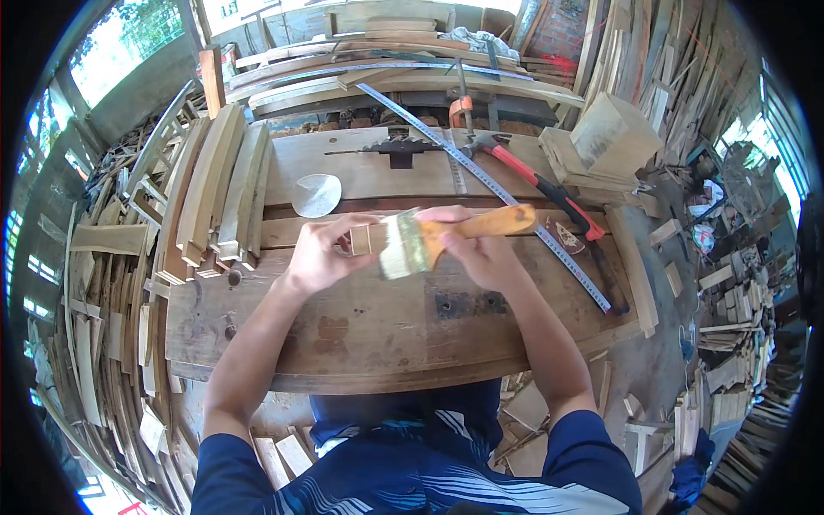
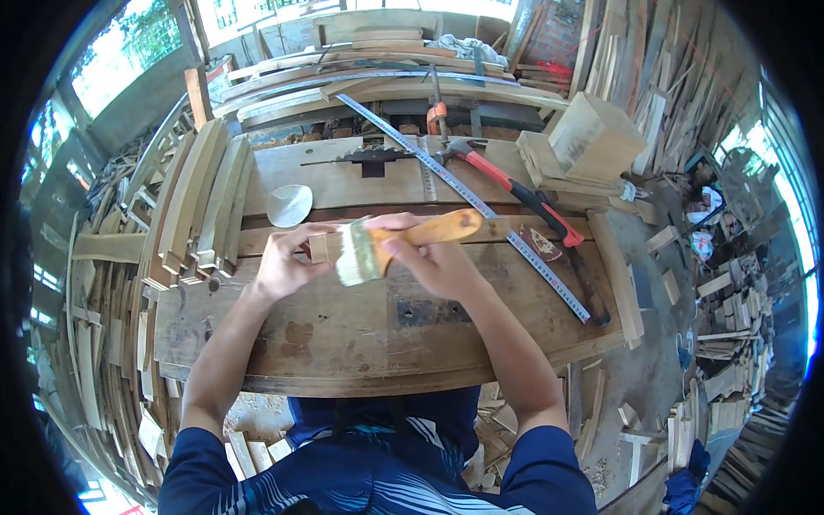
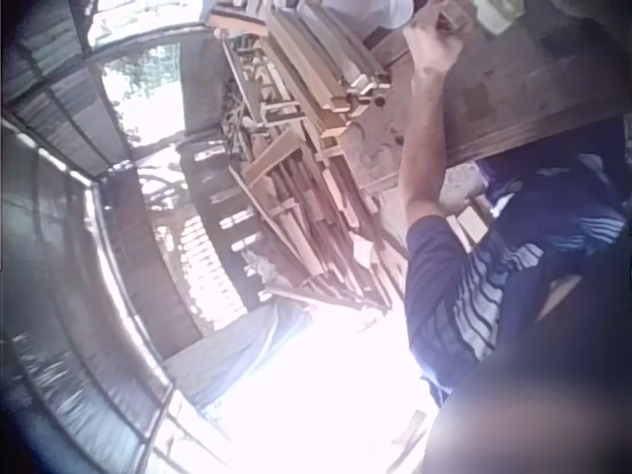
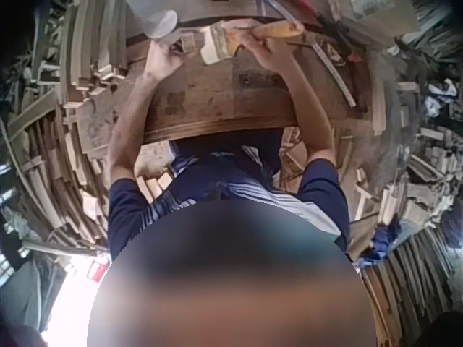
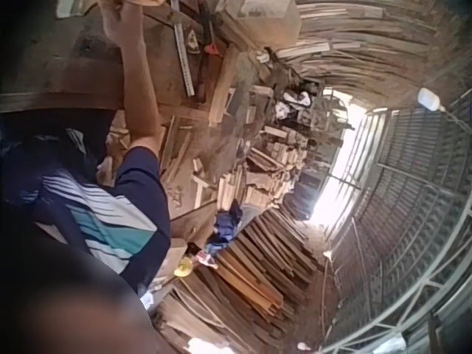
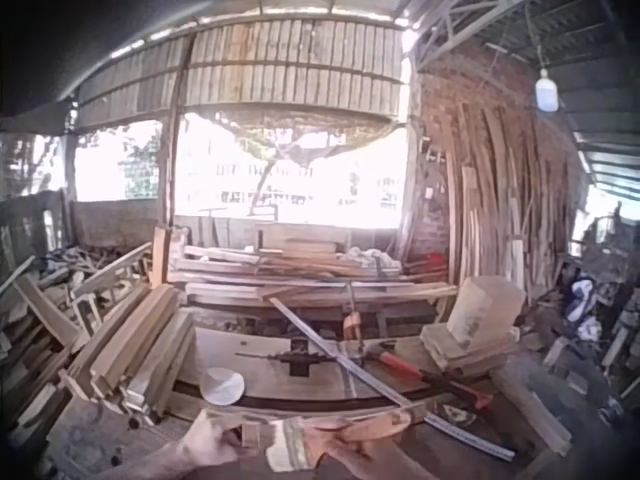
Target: Sanding a piece of wood and then applying a liquid finish using a brush.
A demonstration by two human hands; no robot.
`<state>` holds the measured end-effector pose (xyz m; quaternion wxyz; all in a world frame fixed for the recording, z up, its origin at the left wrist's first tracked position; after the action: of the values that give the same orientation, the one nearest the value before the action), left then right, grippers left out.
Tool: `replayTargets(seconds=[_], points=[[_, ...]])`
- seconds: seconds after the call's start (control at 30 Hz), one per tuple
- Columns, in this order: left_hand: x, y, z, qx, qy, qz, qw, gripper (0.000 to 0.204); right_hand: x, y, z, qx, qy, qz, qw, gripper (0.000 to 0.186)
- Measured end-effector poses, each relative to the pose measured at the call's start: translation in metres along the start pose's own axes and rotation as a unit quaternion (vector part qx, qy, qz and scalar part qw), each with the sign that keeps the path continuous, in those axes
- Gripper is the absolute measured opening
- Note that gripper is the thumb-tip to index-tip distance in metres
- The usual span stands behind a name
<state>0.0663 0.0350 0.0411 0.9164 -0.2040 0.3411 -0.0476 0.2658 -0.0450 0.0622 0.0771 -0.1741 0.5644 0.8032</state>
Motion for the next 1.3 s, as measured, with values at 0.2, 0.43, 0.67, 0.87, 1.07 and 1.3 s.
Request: replayTargets(seconds=[0.2, 0.43, 0.67, 0.87, 1.07, 1.3], points=[[-0.011, -0.011, 0.006, 0.03, -0.045, 0.04, 0.998, 0.046, -0.046, -0.016, -0.006, 0.056, -0.132, -0.002, 0.99, 0.026], [-0.051, 0.016, -0.008, -0.083, -0.154, -0.017, 0.984, 0.045, -0.13, -0.046, -0.022, 0.166, -0.313, -0.198, 0.914, 0.036], [-0.036, -0.014, 0.009, 0.025, -0.092, 0.019, 0.995, 0.054, -0.041, -0.016, -0.008, 0.051, -0.105, -0.038, 0.992, 0.025], [-0.018, -0.036, 0.016, 0.096, -0.014, 0.034, 0.995, 0.059, 0.001, 0.016, -0.012, -0.016, 0.051, 0.035, 0.998, 0.032], [-0.019, -0.027, 0.012, 0.068, -0.028, 0.015, 0.997, 0.055, -0.03, -0.02, -0.006, 0.09, -0.094, 0.04, 0.991, 0.026], [-0.044, -0.016, 0.008, 0.04, -0.094, 0.032, 0.994, 0.055, -0.131, -0.054, -0.022, 0.195, -0.354, -0.192, 0.894, 0.034]])
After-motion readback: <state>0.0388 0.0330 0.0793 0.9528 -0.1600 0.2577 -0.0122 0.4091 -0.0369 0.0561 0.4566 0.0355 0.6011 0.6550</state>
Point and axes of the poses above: each hand's wrist, its own z-axis towards the middle knuckle, its own x-axis out of the palm, y = z × x, the point moved 9 cm from there along z, towards the middle knuckle, and after that the axes turned 14 degrees about x, right-handed, at the moved point
